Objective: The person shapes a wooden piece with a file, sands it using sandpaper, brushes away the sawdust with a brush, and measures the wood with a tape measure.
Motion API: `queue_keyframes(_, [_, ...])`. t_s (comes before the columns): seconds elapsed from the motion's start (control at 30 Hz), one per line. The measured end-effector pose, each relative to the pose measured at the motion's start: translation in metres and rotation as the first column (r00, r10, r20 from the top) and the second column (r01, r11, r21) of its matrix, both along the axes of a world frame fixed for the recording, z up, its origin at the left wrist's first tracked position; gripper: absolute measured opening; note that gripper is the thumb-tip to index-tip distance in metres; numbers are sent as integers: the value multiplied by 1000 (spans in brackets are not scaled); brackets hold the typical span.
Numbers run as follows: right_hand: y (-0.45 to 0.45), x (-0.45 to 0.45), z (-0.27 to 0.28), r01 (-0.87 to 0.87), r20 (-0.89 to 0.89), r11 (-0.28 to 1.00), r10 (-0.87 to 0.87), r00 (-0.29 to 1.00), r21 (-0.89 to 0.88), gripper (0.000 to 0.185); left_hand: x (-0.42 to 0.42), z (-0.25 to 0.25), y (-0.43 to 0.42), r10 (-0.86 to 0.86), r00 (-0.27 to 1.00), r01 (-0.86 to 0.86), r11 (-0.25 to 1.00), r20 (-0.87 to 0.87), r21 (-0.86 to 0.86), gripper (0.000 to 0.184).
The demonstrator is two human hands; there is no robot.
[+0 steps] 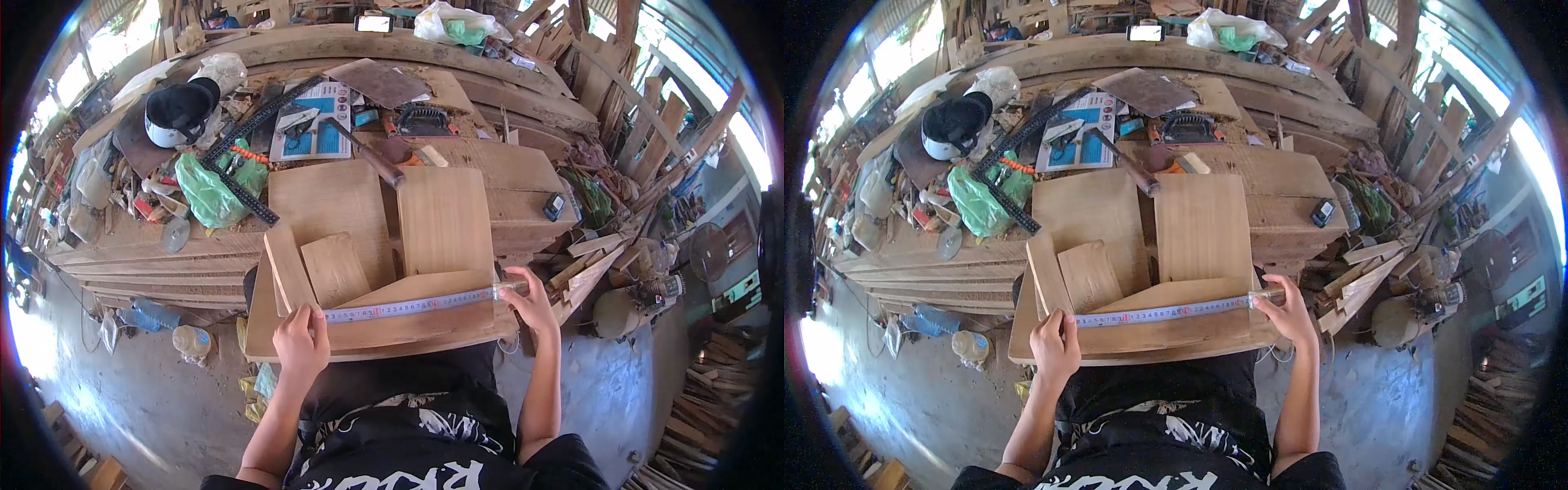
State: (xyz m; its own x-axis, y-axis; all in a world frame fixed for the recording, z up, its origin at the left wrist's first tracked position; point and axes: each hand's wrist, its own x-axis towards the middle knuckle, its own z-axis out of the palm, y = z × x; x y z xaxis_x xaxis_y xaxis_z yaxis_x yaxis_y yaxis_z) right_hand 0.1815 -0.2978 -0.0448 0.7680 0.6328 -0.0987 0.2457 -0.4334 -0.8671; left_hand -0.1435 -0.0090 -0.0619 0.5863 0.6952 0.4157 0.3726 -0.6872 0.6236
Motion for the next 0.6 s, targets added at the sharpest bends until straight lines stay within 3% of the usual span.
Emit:
queue_keyframes(0.17, [-2, 13, -18, -13, 146, 999, 20, 989, -51, 51, -2, -11, 1, 12, 999, -12, 1000, 48, 2, 20])
queue_keyframes(0.33, [3, -7, 8, 52, 2, 997, -52, 999, -55, 53, -2, -11, 0, 3, 995, -2, 1000, 95, -4, 25])
queue_keyframes(0.37, [-1, -1, -4, 23, 162, 998, -12, 987, -63, 54, -1, -12, 0, -10, 993, 10, 1000, 117, 0, 25])
queue_keyframes(0.6, [0, 2, -3, 31, 2, 999, -31, 1000, -35, 53, 2, -24, 2, -16, 978, 18, 1000, 208, -4, 24])
